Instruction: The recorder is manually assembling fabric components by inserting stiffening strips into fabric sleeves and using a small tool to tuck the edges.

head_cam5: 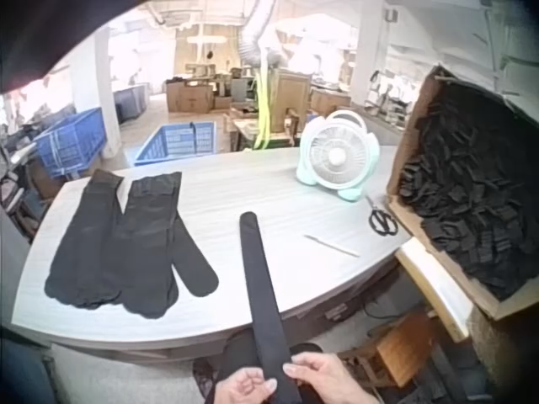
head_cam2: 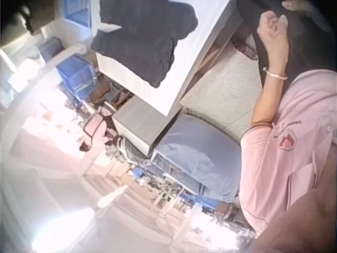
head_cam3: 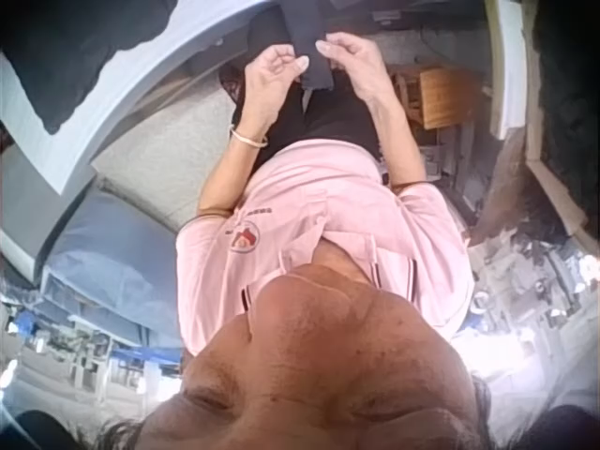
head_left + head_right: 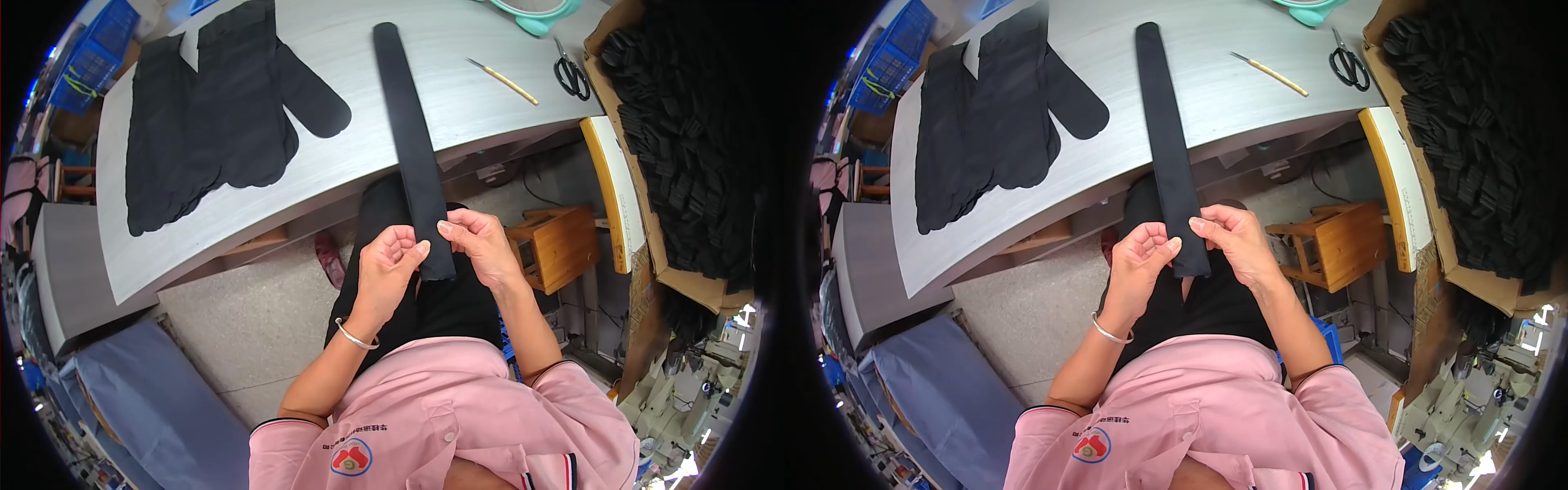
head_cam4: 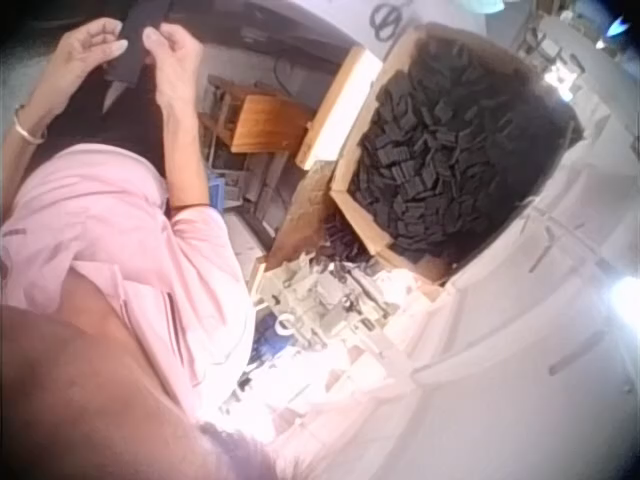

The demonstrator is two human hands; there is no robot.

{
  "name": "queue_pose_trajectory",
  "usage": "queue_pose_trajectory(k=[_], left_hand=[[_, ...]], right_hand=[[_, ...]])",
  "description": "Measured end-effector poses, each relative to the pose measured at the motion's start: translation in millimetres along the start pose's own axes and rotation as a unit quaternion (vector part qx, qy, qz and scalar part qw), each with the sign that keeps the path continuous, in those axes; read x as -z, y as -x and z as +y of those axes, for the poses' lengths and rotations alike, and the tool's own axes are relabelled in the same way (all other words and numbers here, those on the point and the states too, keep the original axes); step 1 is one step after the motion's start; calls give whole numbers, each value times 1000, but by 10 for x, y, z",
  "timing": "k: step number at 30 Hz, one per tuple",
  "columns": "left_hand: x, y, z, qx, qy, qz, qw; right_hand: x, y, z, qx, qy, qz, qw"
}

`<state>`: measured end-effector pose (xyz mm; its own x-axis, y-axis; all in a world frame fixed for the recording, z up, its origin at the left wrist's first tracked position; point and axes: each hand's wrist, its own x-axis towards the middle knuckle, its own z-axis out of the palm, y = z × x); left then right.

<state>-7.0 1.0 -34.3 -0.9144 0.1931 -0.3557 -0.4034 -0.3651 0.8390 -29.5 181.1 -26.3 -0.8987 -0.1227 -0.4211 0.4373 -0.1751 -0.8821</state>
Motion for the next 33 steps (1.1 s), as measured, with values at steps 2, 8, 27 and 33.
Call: queue_pose_trajectory(k=[2, 8, 27, 33], left_hand=[[-38, -7, 11, -35, 45, 29, 998], [52, -202, 62, -17, 68, 43, 997], [31, -90, 83, 25, 74, 11, 997], [41, -111, 72, 20, 58, -66, 996]], right_hand=[[2, 19, 37, -20, -33, 6, 999], [-50, 69, 40, -68, -34, -12, 997], [-48, -106, -98, -84, -74, -90, 990], [-82, -212, -229, 4, 20, -34, 999]])
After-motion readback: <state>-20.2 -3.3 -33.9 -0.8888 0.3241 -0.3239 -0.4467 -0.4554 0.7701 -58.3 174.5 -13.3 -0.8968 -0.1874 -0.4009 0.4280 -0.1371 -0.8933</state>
